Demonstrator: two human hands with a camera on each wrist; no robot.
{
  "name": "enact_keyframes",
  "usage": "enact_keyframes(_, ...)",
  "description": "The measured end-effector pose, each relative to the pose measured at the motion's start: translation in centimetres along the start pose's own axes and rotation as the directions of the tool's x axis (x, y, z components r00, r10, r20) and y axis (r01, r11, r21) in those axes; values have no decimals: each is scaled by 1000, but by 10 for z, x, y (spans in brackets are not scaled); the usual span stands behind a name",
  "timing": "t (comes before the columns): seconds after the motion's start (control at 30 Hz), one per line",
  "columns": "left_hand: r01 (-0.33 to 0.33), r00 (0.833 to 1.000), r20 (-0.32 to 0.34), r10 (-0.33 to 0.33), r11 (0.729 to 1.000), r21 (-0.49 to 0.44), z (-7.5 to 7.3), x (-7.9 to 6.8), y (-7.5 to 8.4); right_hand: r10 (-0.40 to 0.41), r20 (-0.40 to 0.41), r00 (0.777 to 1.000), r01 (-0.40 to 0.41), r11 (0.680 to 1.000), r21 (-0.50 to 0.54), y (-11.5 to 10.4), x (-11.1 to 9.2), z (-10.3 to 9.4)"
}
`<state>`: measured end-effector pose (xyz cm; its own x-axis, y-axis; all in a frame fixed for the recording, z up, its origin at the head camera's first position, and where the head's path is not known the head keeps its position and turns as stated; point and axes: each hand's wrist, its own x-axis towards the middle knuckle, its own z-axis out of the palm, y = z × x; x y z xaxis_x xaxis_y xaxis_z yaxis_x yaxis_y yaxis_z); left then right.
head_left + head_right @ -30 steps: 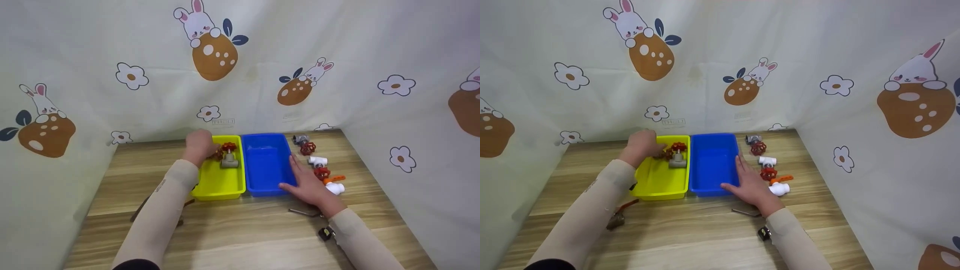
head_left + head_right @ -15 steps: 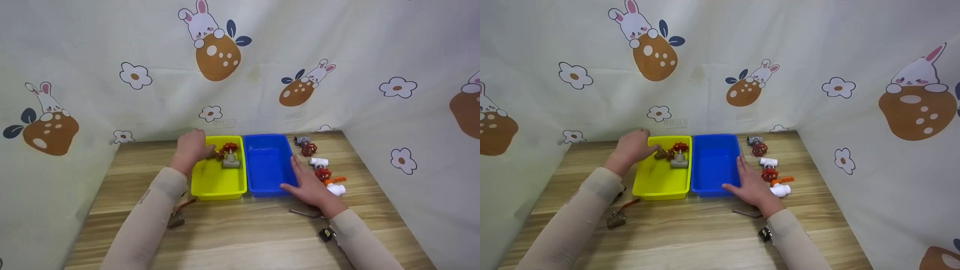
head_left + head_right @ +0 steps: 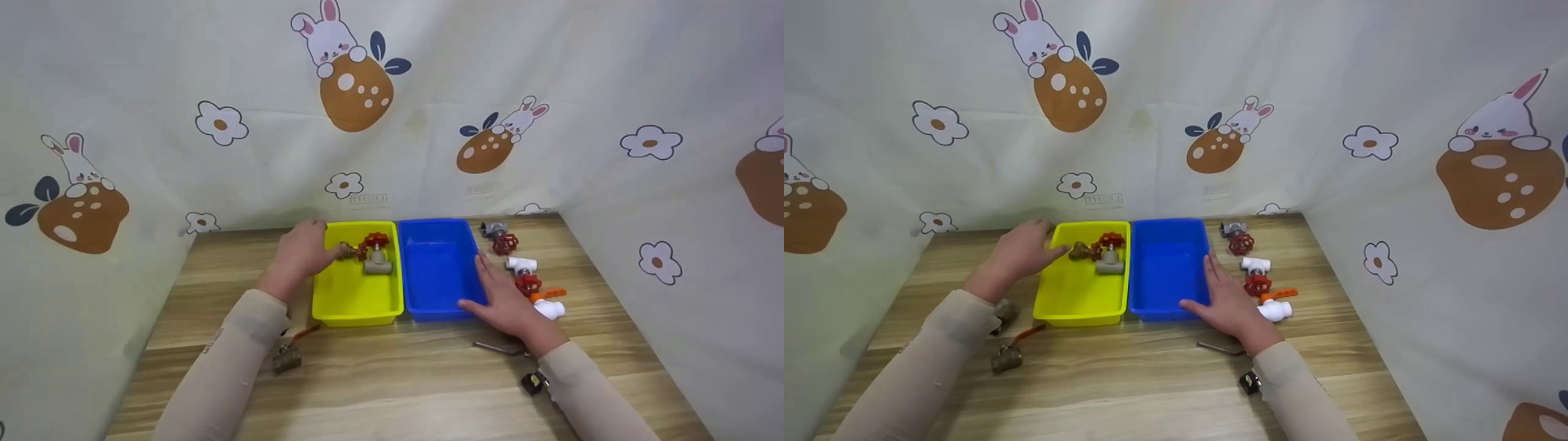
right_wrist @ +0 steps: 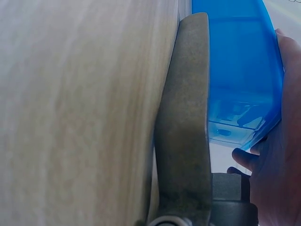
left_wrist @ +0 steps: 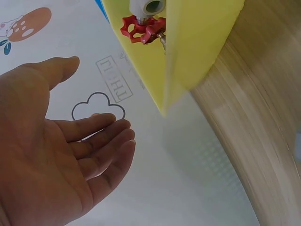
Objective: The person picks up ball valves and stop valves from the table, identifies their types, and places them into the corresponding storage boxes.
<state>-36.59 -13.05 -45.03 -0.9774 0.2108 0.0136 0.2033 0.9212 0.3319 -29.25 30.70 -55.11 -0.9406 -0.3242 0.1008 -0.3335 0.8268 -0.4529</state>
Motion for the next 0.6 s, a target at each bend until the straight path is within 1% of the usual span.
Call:
enact_keyframes(0.2, 24, 1000, -3, -24, 999, -47, 0, -8, -6, 3, 4, 1000, -3, 1000, 2, 0, -1, 0)
enact_keyframes(0.3, 16, 1000, -8, -16, 999, -43, 2, -11, -12, 2, 5, 1000, -2, 1000, 8, 0, -1, 0)
enact_keyframes(0.43, 17, 1000, 13, -16, 999, -44, 3, -16, -20, -1, 5, 1000, 1, 1000, 7, 1, 0, 0)
enact_keyframes(0.6, 30, 999, 26, -28, 997, -76, 4, -22, -27, 4, 7, 1000, -4, 1000, 7, 1, 0, 0)
